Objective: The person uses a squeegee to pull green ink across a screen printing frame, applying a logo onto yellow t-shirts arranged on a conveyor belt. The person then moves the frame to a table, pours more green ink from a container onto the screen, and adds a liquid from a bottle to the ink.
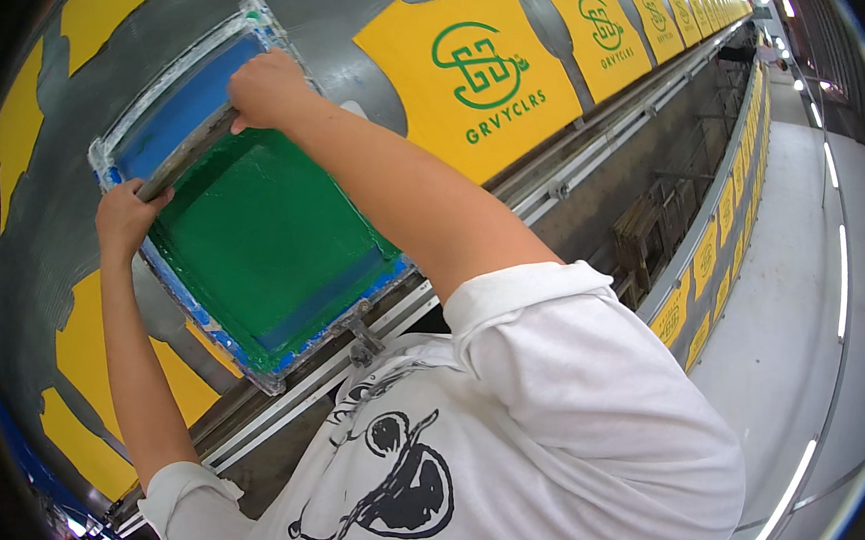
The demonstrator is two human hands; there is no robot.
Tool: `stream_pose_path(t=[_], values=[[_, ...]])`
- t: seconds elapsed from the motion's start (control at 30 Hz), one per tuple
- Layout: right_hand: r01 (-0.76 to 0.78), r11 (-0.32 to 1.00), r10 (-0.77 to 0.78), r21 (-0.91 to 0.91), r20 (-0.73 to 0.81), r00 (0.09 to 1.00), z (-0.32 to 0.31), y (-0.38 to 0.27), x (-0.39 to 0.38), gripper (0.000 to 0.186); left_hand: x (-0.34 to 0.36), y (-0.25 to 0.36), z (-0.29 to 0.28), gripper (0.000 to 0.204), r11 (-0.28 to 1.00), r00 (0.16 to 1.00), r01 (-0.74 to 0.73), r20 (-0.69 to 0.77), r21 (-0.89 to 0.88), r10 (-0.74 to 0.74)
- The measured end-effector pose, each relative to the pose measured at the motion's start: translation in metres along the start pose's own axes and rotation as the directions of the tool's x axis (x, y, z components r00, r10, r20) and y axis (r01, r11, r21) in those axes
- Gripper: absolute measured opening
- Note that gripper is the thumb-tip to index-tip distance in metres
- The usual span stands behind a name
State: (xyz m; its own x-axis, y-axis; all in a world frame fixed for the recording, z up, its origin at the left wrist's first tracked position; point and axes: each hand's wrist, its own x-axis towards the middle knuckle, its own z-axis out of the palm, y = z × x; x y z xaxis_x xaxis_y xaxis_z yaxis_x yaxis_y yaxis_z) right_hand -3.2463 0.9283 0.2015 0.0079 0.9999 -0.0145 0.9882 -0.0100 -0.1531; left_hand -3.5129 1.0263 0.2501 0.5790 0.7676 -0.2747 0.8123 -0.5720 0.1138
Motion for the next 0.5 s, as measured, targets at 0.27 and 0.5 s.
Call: stream_pose_path(t=[0.27, 0.5], values=[[0.088, 0.991, -0.096, 0.096, 0.081, 0.992, -0.001, -0.015, -0.097, 0.043, -0.088, 0.040, 0.029, 0.046, 0.996, 0.994, 0.067, 0.085, -0.066, -0.061], [0.186, 0.959, -0.179, 0.215, -0.051, 0.983, 0.020, -0.041, -0.221, 0.026, -0.211, 0.076, 0.086, 0.047, 0.991, 0.993, 0.103, 0.058, -0.081, -0.098]])
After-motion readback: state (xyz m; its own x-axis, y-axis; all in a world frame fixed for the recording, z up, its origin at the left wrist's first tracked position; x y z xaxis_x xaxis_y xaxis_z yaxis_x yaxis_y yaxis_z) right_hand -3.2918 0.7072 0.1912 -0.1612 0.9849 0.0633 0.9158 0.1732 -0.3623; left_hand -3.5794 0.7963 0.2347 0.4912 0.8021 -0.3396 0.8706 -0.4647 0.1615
